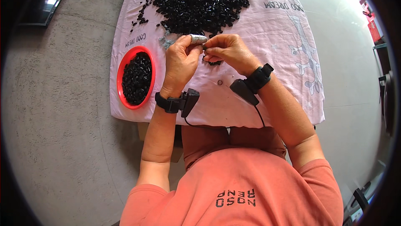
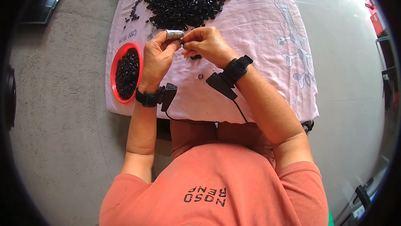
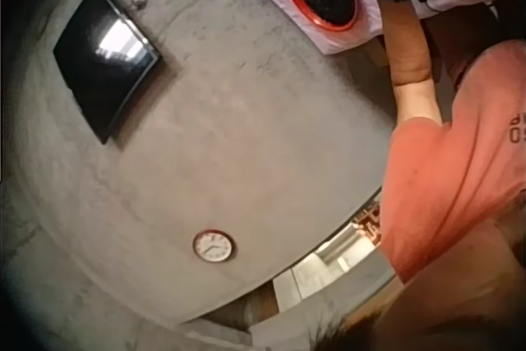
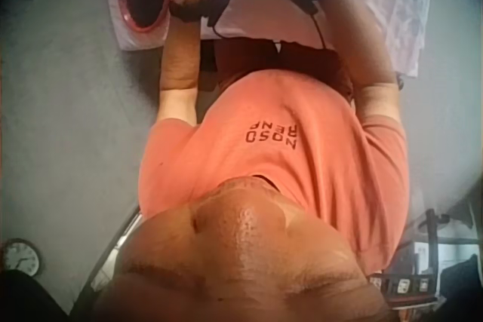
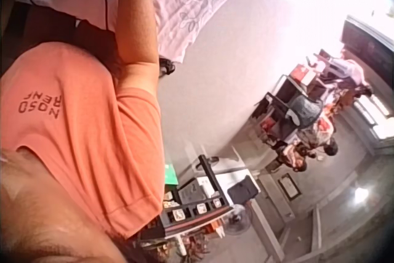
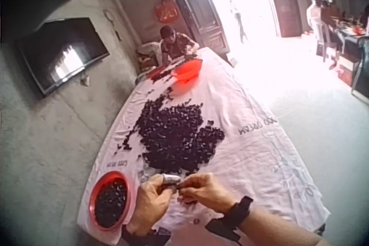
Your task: Manually sorting and inspecting small black plastic rings using a metal cylinder tool.
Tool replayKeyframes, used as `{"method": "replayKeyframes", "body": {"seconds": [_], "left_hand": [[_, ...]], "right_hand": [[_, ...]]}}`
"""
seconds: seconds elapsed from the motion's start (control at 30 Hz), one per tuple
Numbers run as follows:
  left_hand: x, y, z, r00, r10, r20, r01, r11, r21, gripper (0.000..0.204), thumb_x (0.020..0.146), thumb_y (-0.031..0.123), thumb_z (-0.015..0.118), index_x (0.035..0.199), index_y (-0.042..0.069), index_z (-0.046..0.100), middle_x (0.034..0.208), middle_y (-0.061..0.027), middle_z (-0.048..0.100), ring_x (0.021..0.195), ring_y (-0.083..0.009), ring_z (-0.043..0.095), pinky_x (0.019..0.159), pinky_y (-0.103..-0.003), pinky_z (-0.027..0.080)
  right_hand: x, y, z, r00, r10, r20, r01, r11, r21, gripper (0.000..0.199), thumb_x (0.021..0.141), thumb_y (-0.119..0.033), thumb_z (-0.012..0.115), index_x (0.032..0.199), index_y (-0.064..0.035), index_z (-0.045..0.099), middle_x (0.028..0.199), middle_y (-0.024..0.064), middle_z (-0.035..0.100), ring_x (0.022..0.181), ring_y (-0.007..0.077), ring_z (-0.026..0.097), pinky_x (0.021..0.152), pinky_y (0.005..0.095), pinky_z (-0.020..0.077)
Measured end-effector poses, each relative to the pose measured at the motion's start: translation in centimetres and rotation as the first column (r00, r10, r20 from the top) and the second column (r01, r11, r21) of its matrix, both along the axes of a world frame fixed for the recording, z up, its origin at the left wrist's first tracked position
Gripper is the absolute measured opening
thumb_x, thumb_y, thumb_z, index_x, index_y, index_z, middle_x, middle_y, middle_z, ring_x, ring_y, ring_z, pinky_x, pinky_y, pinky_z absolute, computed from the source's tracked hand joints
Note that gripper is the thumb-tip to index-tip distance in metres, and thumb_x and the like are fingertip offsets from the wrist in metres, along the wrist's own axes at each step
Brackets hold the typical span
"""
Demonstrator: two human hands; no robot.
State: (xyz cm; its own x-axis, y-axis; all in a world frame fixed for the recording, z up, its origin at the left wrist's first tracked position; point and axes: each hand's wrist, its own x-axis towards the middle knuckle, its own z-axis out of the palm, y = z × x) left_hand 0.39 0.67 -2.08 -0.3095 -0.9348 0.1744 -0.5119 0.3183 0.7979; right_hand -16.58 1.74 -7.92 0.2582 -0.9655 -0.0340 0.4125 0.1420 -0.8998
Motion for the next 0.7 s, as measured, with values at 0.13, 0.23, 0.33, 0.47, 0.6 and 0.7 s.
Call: {"method": "replayKeyframes", "body": {"seconds": [0.13,0.23,0.33,0.47,0.6,0.7], "left_hand": [[0.1,-0.2,0.5,0.999,-0.020,-0.035,0.023,0.997,0.079,0.015,0.092,-0.001,0.062,0.105,-0.001,0.070,0.094,-0.0033,0.071,0.085,-0.0090,0.066,0.078,-0.024,0.054],[0.2,-0.3,0.7,0.998,-0.022,-0.061,0.029,0.993,0.113,0.015,0.092,-0.001,0.061,0.104,-0.001,0.070,0.094,-0.0028,0.071,0.085,-0.0087,0.066,0.079,-0.024,0.055],[0.3,-0.3,0.6,0.997,-0.029,-0.076,0.038,0.992,0.123,0.015,0.092,-0.002,0.061,0.104,-0.001,0.070,0.095,-0.0026,0.071,0.086,-0.0086,0.066,0.079,-0.024,0.055],[0.4,-0.3,0.2,0.992,-0.035,-0.119,0.050,0.990,0.131,0.014,0.092,-0.001,0.062,0.103,-0.001,0.070,0.094,-0.0027,0.071,0.086,-0.0086,0.066,0.079,-0.025,0.055],[-0.4,0.2,0.2,0.996,0.023,-0.086,-0.021,0.999,0.028,0.012,0.089,-0.001,0.066,0.099,0.000,0.072,0.086,-0.0037,0.073,0.078,-0.0051,0.065,0.069,-0.023,0.052],[-0.8,0.8,0.0,0.997,0.065,-0.044,-0.068,0.995,-0.076,0.013,0.087,0.000,0.067,0.099,0.001,0.072,0.086,-0.0070,0.074,0.077,-0.0073,0.067,0.069,-0.024,0.053]], "right_hand": [[0.0,0.0,-0.3,1.000,-0.001,-0.005,0.001,0.998,-0.064,0.011,0.093,-0.001,0.064,0.104,0.0019,0.062,0.091,0.0077,0.069,0.083,0.0145,0.071,0.074,0.0256,0.0597],[0.0,-0.1,-0.3,0.999,-0.003,-0.037,-0.001,0.993,-0.119,0.012,0.093,0.000,0.064,0.103,-0.0001,0.058,0.091,0.0073,0.068,0.083,0.0145,0.070,0.073,0.0255,0.0596],[0.1,-0.1,-0.2,0.999,-0.025,-0.032,0.020,0.985,-0.171,0.012,0.091,0.003,0.064,0.100,0.0012,0.055,0.088,0.0098,0.068,0.081,0.0164,0.071,0.069,0.0264,0.0603],[0.1,0.0,-0.1,0.999,-0.031,-0.036,0.024,0.985,-0.171,0.013,0.091,0.005,0.063,0.100,0.0020,0.055,0.087,0.0109,0.068,0.080,0.0171,0.072,0.067,0.0268,0.0606],[0.1,0.0,-0.3,0.999,-0.039,0.001,0.039,0.989,-0.140,0.013,0.090,0.005,0.064,0.100,0.0015,0.055,0.087,0.0112,0.069,0.080,0.0170,0.072,0.068,0.0264,0.0606],[0.2,0.2,0.1,0.997,-0.058,0.044,0.061,0.996,-0.065,0.014,0.090,0.004,0.065,0.101,0.0009,0.056,0.088,0.0115,0.069,0.081,0.0168,0.072,0.069,0.0263,0.0605]]}}
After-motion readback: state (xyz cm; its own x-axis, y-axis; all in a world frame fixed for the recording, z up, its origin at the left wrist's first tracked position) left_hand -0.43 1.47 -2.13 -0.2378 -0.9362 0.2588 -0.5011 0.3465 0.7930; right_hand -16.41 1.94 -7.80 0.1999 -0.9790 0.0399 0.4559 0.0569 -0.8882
